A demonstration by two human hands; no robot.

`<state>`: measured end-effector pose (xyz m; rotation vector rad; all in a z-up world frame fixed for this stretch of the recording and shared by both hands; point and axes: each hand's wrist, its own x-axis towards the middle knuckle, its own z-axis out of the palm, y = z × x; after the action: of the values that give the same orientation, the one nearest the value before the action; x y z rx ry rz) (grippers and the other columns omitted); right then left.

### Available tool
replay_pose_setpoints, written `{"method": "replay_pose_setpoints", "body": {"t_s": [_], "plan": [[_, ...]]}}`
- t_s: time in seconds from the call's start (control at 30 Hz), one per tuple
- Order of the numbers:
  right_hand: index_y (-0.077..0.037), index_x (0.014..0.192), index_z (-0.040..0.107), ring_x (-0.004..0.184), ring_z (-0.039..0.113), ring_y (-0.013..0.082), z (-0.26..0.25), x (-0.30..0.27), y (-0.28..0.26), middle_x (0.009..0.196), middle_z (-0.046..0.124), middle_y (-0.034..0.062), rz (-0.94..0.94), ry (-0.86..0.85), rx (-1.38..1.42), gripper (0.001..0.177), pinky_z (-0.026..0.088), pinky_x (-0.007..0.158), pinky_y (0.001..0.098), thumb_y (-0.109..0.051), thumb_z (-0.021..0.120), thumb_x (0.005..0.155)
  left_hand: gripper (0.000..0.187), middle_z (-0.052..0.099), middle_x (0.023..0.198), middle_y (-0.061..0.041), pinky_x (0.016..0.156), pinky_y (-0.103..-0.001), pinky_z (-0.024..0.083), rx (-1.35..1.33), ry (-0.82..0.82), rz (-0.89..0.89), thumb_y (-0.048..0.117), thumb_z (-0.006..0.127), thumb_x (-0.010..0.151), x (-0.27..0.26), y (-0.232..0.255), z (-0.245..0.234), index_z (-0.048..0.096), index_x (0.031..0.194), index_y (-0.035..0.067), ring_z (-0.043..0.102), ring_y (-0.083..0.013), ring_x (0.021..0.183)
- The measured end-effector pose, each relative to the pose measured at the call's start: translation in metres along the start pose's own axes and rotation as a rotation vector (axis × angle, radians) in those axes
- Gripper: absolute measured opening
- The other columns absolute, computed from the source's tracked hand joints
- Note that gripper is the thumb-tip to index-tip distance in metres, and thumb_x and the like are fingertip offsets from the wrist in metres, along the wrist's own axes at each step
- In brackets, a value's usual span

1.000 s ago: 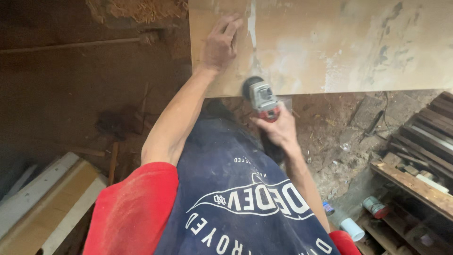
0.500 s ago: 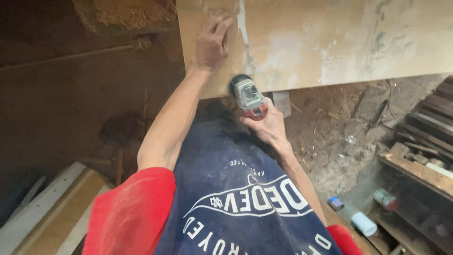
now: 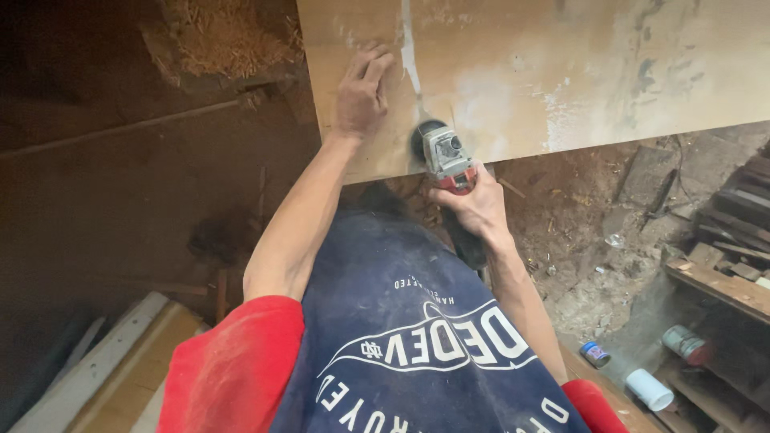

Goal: The person uses an orbital sander to smooth the surface of a large wooden board. They move the sander across the board in overlapping passes, then flip the board over and continue sanding the other side.

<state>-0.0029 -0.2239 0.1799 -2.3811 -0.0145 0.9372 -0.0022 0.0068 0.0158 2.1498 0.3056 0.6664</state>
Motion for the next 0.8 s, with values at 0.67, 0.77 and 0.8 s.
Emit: {"method": "replay_pose_setpoints", "body": {"t_s": [0.67,0.77,0.8], "plan": [[-0.001,0.122,0.065,0.096,0.073,0.0203,-0.029,0.017,0.039,0.107,0.076,0.0113,0.018,0.219,0.148,0.071,0.057,0.087,0.0344,-0.042,0.086,0.068,0.031,0.066,0.132,-0.011,0.109,-0.042,0.052,0.087,-0.014,0.0,-0.003,0.062,0.095,0.001,0.0,0.006,0.065,0.123,0.01,0.059,-0.0344,0.131],[-0.004,0.124,0.064,0.095,0.073,0.0207,-0.024,0.023,0.033,0.106,0.076,0.0103,-0.007,0.167,0.129,0.073,0.057,0.086,0.0348,-0.043,0.086,0.067,0.032,0.065,0.134,-0.011,0.113,-0.043,0.05,0.138,-0.036,0.025,-0.004,0.061,0.095,0.001,0.0,0.007,0.064,0.124,0.009,0.057,-0.0337,0.135],[-0.005,0.126,0.063,0.095,0.073,0.021,-0.019,0.023,0.032,0.105,0.075,0.01,-0.011,0.142,0.106,0.074,0.056,0.086,0.035,-0.043,0.086,0.066,0.031,0.065,0.135,-0.011,0.113,-0.042,0.05,0.143,-0.046,0.015,-0.004,0.061,0.096,0.0,-0.001,0.008,0.063,0.124,0.009,0.057,-0.0333,0.136]]}}
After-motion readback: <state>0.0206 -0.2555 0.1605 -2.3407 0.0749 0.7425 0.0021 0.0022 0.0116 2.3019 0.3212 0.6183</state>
